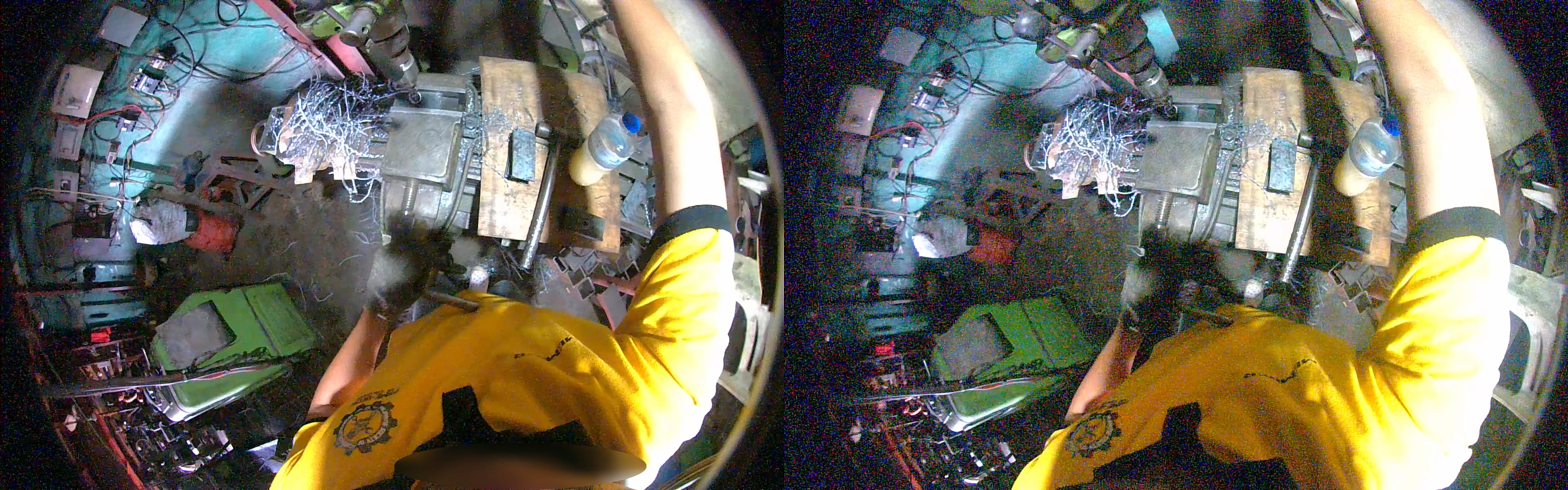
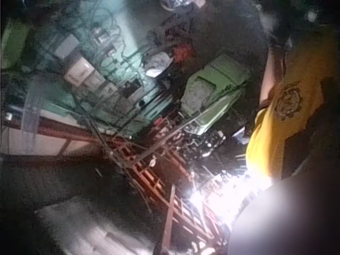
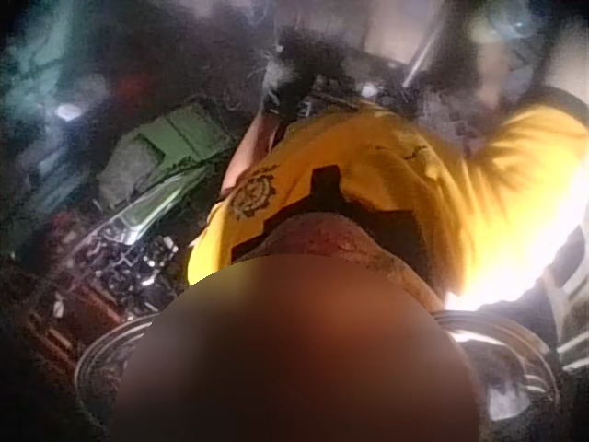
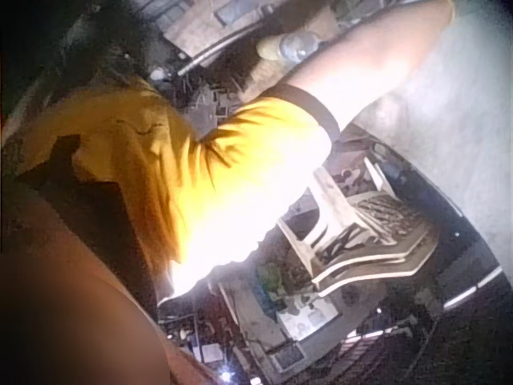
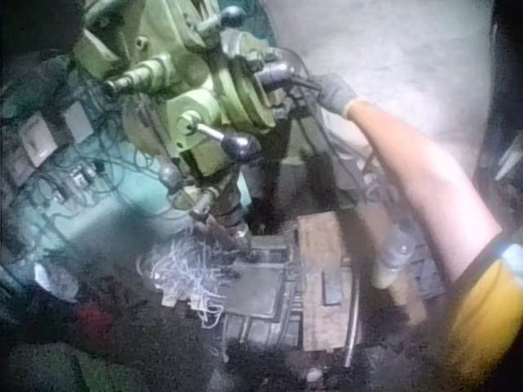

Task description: The person operates a drill press in a workshop, repeatedly clamping small metal pieces in a vise, drilling holes, and applying liquid from a bottle. They handle metal shavings and adjust the workpiece between cycles. A second person briefly appears in the background.

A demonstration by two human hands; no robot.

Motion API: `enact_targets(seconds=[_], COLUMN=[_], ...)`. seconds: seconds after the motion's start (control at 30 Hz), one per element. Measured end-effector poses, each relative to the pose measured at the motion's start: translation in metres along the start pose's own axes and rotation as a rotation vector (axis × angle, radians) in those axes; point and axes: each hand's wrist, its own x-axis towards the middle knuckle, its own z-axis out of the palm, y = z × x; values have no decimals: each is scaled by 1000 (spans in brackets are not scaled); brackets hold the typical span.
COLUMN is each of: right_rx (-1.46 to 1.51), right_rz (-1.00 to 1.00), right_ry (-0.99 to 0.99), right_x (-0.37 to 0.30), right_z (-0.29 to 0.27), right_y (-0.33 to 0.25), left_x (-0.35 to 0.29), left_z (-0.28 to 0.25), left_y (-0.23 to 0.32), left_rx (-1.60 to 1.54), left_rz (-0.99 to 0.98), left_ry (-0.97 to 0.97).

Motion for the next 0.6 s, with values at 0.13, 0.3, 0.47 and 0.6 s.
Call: enact_targets(seconds=[0.13, 0.3, 0.47, 0.6], right_rx=[88, 2, 156, 74], right_rz=[-43, 57, 23, 202], right_ry=[76, -10, 114, 76], right_x=[-14, -13, -19, -28], right_z=[6, 11, 12, 14], right_y=[-8, -14, -19, -31], left_x=[5, 3, 4, 5], left_z=[0, -6, -9, -13], left_y=[7, 19, 21, 25], left_rx=[36, -202, -230, 241], left_rz=[19, -74, -62, 80], left_ry=[-22, 3, -7, 32])
